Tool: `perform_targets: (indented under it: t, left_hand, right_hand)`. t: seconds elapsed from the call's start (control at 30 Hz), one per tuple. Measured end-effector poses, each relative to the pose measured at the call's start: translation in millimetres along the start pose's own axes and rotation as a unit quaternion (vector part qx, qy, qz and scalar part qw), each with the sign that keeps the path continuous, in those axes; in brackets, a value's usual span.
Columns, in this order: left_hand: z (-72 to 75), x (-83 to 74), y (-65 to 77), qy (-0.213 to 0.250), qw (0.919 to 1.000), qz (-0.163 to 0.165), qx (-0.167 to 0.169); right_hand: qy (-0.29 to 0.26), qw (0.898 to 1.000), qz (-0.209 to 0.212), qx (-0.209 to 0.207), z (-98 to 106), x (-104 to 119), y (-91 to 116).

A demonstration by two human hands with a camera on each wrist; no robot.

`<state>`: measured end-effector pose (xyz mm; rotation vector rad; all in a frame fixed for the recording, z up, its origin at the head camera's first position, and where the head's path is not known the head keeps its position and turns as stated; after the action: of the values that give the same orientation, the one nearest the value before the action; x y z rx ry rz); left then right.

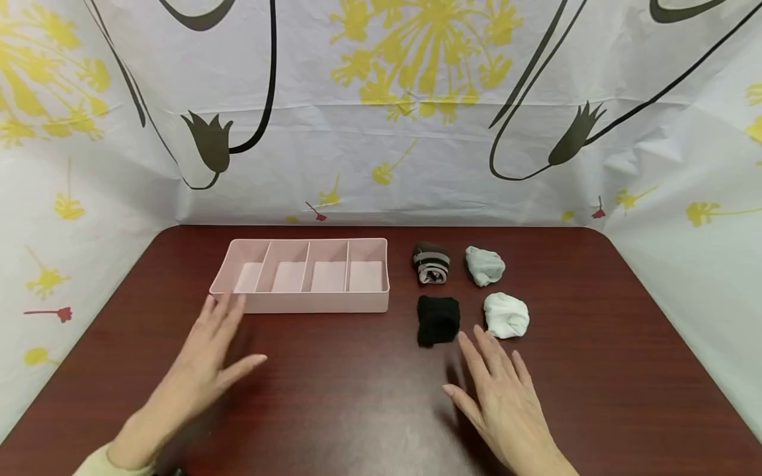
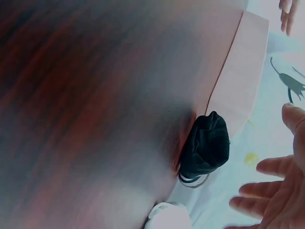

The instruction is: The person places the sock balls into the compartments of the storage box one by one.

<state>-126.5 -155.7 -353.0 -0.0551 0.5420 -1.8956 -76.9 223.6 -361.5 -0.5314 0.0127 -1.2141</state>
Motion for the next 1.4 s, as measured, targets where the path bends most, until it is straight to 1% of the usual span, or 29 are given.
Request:
perform_targets:
  t: [0.07,0.1,0.17,0.23,0.37,0.47,0.63,0.7,0.8,0.93,1.13,1.3,1.4]
  left_hand:
    - [2.5,16.5,-8.7,0.047,0.9987,0.016,0.005]
    - [2.7,25.1,-13.4,0.067,0.9972,0.029,0.014]
    - [1.3,43.2,-23.0,0.097,0.9928,0.058,0.039]
    - [-1.5,60.8,-32.4,0.115,0.9886,0.077,0.060]
    - [-7.5,90.3,-48.6,0.139,0.9840,0.080,0.077]
    - [-12.3,104.2,-60.2,0.158,0.9794,0.077,0.099]
    - [-18.7,114.7,-79.4,0.175,0.9713,0.057,0.150]
    - [-19.6,118.1,-84.9,0.184,0.9667,0.049,0.172]
    - [-19.4,123.0,-90.6,0.192,0.9593,0.041,0.203]
    - [-20.9,127.2,-96.3,0.187,0.9534,0.025,0.235]
    - [-23.8,134.3,-97.2,0.189,0.9487,0.012,0.253]
    - [-26.8,134.9,-100.6,0.223,0.9412,-0.007,0.253]
    - [-26.6,132.6,-106.1,0.196,0.9487,-0.027,0.247]
  right_hand:
    - [-0.014,1.000,0.009,-0.010,2.9,3.3,-2.0]
    - [-0.020,1.000,0.012,-0.016,4.3,4.8,-2.8]
    - [-0.029,0.999,0.017,-0.025,6.2,6.8,-4.1]
    - [-0.034,0.999,0.023,-0.036,7.7,8.3,-5.5]
    - [-0.043,0.997,0.040,-0.049,7.6,9.7,-10.6]
    - [-0.048,0.995,0.057,-0.059,7.0,8.6,-16.5]
    - [-0.051,0.992,0.086,-0.079,6.2,3.6,-27.5]
    - [-0.053,0.991,0.092,-0.081,5.5,0.6,-32.3]
    - [-0.048,0.992,0.091,-0.074,3.8,-4.2,-39.9]
    - [-0.042,0.993,0.085,-0.064,0.9,-10.4,-49.0]
    - [-0.058,0.994,0.080,-0.057,-9.3,-15.0,-61.0]
    - [-0.061,0.995,0.072,-0.041,-18.7,-18.3,-69.4]
    - [-0.056,0.996,0.066,-0.033,-22.2,-20.9,-73.1]
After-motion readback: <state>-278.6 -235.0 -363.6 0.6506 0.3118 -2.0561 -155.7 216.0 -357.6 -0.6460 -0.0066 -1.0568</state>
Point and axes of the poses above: each hand's wrist, its own y-axis away from the middle knuckle, its own z-axis out of the back of the hand, x = y × z, the point moved 6 cm from there along -y, towards the middle knuckle, and after that the axes turned 7 degrees about -y, right-handed, at the moved point
